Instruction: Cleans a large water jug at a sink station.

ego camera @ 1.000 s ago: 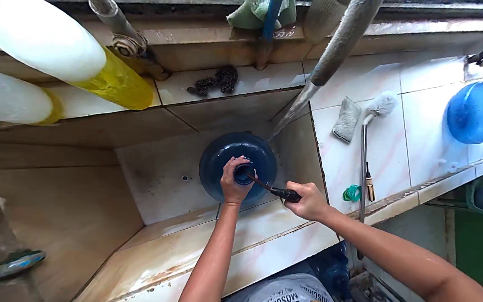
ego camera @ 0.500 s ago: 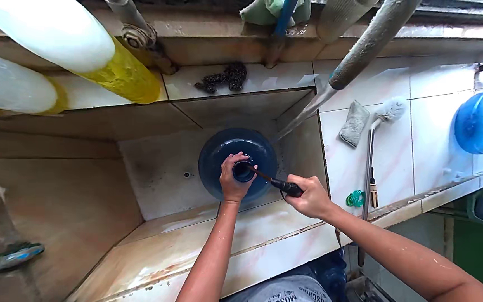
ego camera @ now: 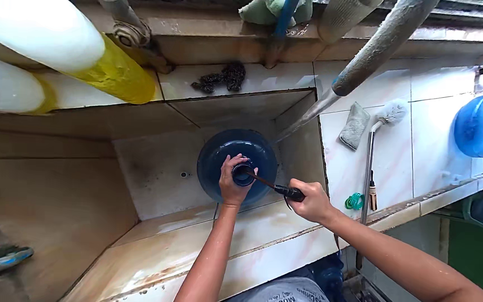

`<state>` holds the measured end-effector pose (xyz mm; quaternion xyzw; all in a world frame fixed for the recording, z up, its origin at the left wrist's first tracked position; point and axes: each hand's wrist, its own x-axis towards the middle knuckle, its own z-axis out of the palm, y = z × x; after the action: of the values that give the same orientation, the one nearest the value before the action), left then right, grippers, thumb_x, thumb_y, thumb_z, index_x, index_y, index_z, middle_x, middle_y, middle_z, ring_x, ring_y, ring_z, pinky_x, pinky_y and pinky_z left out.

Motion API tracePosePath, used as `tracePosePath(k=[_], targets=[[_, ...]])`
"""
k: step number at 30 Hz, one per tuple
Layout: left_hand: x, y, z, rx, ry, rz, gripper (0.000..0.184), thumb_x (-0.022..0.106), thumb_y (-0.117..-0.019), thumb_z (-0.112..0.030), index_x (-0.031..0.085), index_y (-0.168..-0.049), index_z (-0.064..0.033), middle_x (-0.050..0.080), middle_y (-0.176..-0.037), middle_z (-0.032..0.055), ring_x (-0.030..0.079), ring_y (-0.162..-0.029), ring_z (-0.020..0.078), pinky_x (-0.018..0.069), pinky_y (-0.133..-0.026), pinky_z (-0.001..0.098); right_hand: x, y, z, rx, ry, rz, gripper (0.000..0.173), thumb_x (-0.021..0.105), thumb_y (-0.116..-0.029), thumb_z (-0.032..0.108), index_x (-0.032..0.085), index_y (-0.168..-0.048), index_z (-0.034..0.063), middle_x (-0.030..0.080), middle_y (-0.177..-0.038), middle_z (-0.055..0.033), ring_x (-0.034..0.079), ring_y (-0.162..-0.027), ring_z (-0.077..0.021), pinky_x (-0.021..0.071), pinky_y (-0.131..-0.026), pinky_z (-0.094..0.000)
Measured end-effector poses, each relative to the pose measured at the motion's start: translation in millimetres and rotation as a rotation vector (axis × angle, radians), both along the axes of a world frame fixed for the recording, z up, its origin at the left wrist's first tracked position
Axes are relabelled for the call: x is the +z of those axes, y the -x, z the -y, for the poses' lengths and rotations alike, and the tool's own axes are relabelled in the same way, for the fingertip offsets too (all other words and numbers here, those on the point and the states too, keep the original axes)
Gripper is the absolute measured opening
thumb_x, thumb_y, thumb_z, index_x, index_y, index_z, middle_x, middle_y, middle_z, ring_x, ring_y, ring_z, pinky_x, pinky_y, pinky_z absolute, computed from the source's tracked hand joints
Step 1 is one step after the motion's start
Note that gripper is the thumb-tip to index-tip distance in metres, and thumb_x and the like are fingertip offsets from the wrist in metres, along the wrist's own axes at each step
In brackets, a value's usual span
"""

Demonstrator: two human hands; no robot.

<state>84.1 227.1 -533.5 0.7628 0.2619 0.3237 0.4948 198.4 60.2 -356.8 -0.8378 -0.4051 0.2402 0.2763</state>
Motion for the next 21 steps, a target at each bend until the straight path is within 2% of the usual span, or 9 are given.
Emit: tracePosePath(k=[3,6,8,9,11,13,16,19,21], targets=[[4,4,-15,-0.137,0.012,0.002,0.044,0.085,-0.0787,-0.018,0.067,-0.116,-0.0021,0.074,-0.119,0.0113,0.065,-0.126,0.0257,0.0422,-0.117,0.0476,27,-7,-9,0.074,0.211,-0.069,0.014,0.065,-0.0875,0.018,0.066,-0.086,0.0037,0.063,-0.065,-0.0112,0.065,-0.062,-0.0278,0.0485,-0.054,-0.0478],[19,5,-44,-0.453,0.097,-0.100,0.051,0.086,-0.0743,-0.014,0.066,-0.120,-0.0028,0.071,-0.125,0.0079,0.058,-0.134,0.0216,0.0264,-0.126,0.0519,59,-25,-33,0.164,0.520,-0.206,0.013,0.063,-0.0927,0.020,0.066,-0.095,0.0079,0.064,-0.073,-0.0093,0.065,-0.074,-0.0275,0.0477,-0.063,-0.0494],[22,7,-39,-0.422,0.145,-0.133,0.057,0.085,-0.0727,-0.010,0.063,-0.125,-0.0026,0.069,-0.130,0.0070,0.054,-0.138,0.0203,0.0161,-0.128,0.0534,49,-23,-27,0.156,0.416,-0.196,0.012,0.063,-0.0899,0.020,0.065,-0.090,0.0079,0.060,-0.068,-0.0068,0.063,-0.067,-0.0235,0.0455,-0.058,-0.0453],[18,8,-28,-0.314,0.137,-0.105,0.059,0.085,-0.0745,-0.012,0.060,-0.128,-0.0020,0.068,-0.131,0.0077,0.054,-0.138,0.0206,0.0162,-0.128,0.0536,39,-19,-19,0.133,0.308,-0.184,0.012,0.063,-0.0878,0.019,0.064,-0.087,0.0074,0.059,-0.065,-0.0058,0.061,-0.063,-0.0213,0.0448,-0.055,-0.0429],[4,6,-4,-0.074,0.049,-0.025,0.057,0.088,-0.0784,-0.020,0.062,-0.126,-0.0031,0.071,-0.126,0.0086,0.059,-0.133,0.0230,0.0297,-0.125,0.0517,14,-9,-2,0.097,0.104,-0.162,0.012,0.065,-0.0858,0.018,0.064,-0.084,0.0056,0.059,-0.062,-0.0056,0.059,-0.058,-0.0180,0.0442,-0.052,-0.0389],[0,1,1,-0.003,-0.026,-0.007,0.051,0.088,-0.0803,-0.025,0.066,-0.122,-0.0033,0.073,-0.123,0.0099,0.063,-0.128,0.0245,0.0392,-0.120,0.0488,1,-5,6,0.104,-0.002,-0.145,0.012,0.066,-0.0853,0.016,0.065,-0.083,0.0039,0.062,-0.063,-0.0073,0.061,-0.058,-0.0180,0.0464,-0.052,-0.0383],[4,2,-14,-0.108,-0.031,0.000,0.043,0.085,-0.0798,-0.019,0.069,-0.116,-0.0015,0.074,-0.118,0.0122,0.066,-0.124,0.0259,0.0434,-0.117,0.0468,26,-16,-10,0.159,0.239,-0.254,0.013,0.063,-0.0879,0.017,0.065,-0.089,0.0042,0.062,-0.068,-0.0086,0.062,-0.065,-0.0224,0.0459,-0.057,-0.0439],[22,2,-47,-0.470,0.091,-0.072,0.049,0.085,-0.0740,-0.010,0.067,-0.119,-0.0015,0.072,-0.124,0.0099,0.060,-0.133,0.0236,0.0293,-0.125,0.0521,60,-36,-36,0.219,0.529,-0.329,0.010,0.062,-0.0925,0.018,0.067,-0.096,0.0101,0.063,-0.075,-0.0058,0.062,-0.073,-0.0220,0.0469,-0.063,-0.0465],[30,3,-52,-0.526,0.175,-0.146,0.063,0.086,-0.0688,-0.004,0.063,-0.127,-0.0030,0.067,-0.133,0.0075,0.051,-0.140,0.0207,0.0166,-0.128,0.0529,60,-38,-42,0.212,0.535,-0.306,0.008,0.063,-0.0929,0.020,0.067,-0.093,0.0125,0.061,-0.071,-0.0030,0.061,-0.070,-0.0188,0.0461,-0.061,-0.0439]])
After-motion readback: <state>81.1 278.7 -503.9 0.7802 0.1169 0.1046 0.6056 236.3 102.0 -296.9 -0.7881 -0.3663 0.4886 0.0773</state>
